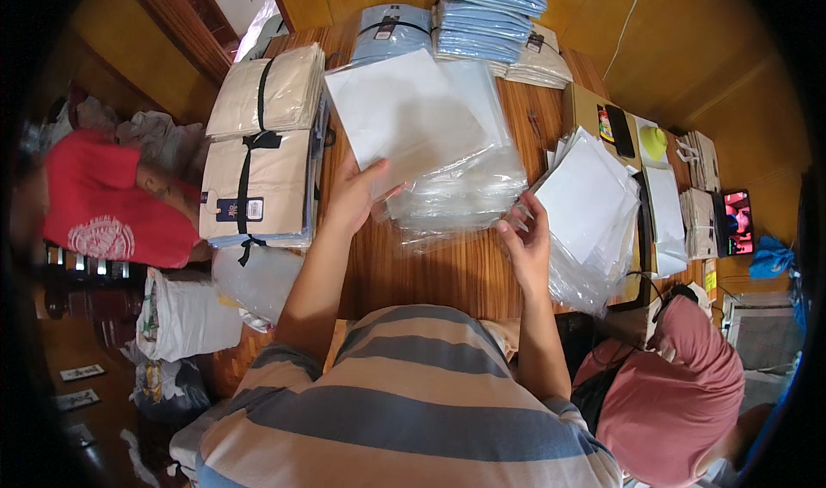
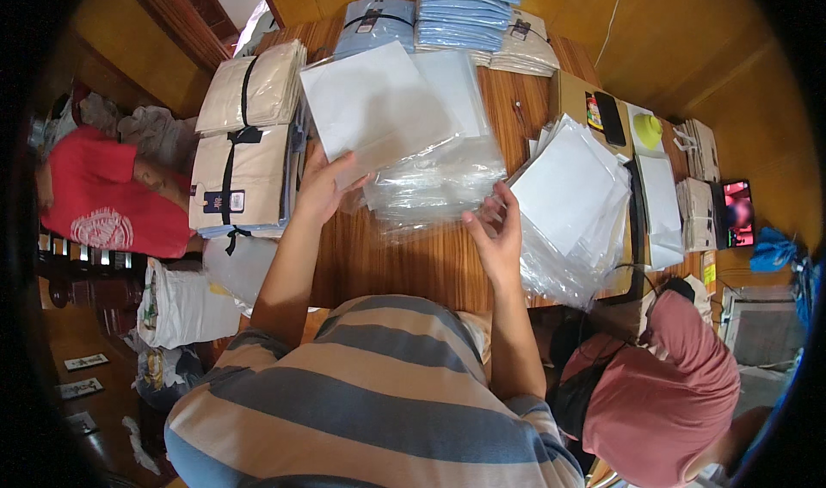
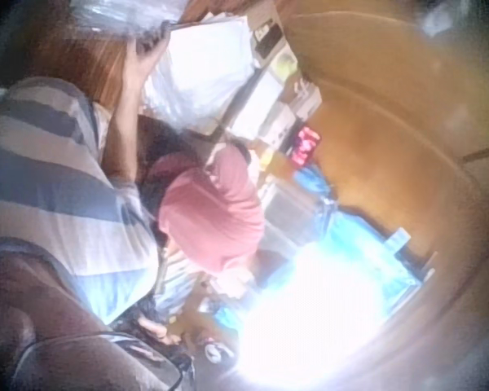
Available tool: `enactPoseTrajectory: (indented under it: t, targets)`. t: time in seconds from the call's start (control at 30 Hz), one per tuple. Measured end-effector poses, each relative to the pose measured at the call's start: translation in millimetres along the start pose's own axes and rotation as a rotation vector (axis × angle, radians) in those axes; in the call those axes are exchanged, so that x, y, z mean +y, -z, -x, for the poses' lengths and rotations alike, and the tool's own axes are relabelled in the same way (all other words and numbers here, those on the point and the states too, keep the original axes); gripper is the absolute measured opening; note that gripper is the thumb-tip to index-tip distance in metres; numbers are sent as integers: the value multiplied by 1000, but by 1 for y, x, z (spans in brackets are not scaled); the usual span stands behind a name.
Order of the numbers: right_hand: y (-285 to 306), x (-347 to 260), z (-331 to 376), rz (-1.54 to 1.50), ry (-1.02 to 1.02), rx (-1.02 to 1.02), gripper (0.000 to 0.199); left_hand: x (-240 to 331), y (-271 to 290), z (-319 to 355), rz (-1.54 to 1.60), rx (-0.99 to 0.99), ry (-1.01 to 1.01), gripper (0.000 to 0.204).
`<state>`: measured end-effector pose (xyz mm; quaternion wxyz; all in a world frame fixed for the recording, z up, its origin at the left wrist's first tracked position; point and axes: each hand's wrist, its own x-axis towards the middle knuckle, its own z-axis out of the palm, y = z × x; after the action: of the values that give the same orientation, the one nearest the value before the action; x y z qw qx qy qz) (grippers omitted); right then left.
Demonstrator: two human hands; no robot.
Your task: The person places white textile items into plastic bags by hand and stacks them on a wooden table.
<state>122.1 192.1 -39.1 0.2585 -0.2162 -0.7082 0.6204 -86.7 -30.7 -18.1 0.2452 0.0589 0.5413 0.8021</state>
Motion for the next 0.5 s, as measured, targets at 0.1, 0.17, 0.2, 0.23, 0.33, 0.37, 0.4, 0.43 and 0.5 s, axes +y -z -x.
enactPoseTrajectory:
  t: [0.1, 0.17, 0.2, 0.23, 0.33, 0.37, 0.4, 0.43, 0.5]
  targets:
    - [-5, -18, -10, -410, -92, -169, 85, 17, -7, 22, 53, -46, 23, 45]
    - [-4, -21, -18, -376, -131, -171, 87, 23, -4, 30, 88, -59, 67, 42]
    - [-5, -21, -21, -359, -150, -171, 88, 25, -2, 33, 103, -93, 99, 41]
    - [-8, -23, -23, -119, -38, -101, 89, 27, 0, 36, 122, -126, 129, 41]
    - [-14, -36, -23, -284, 111, -96, 90, 25, -5, 48, 150, -108, 180, 39]
    - [-13, -40, -23, -276, 129, -137, 88, 24, -9, 51, 156, -81, 189, 39]
    - [-10, -43, -24, -269, 147, -178, 87, 25, -11, 53, 141, -88, 184, 40]
    - [-8, -46, -22, -259, 163, -215, 86, 24, -14, 55, 128, -98, 183, 40]
    - [-8, -50, -18, -256, 126, -174, 83, 23, -16, 59, 111, -132, 173, 42]
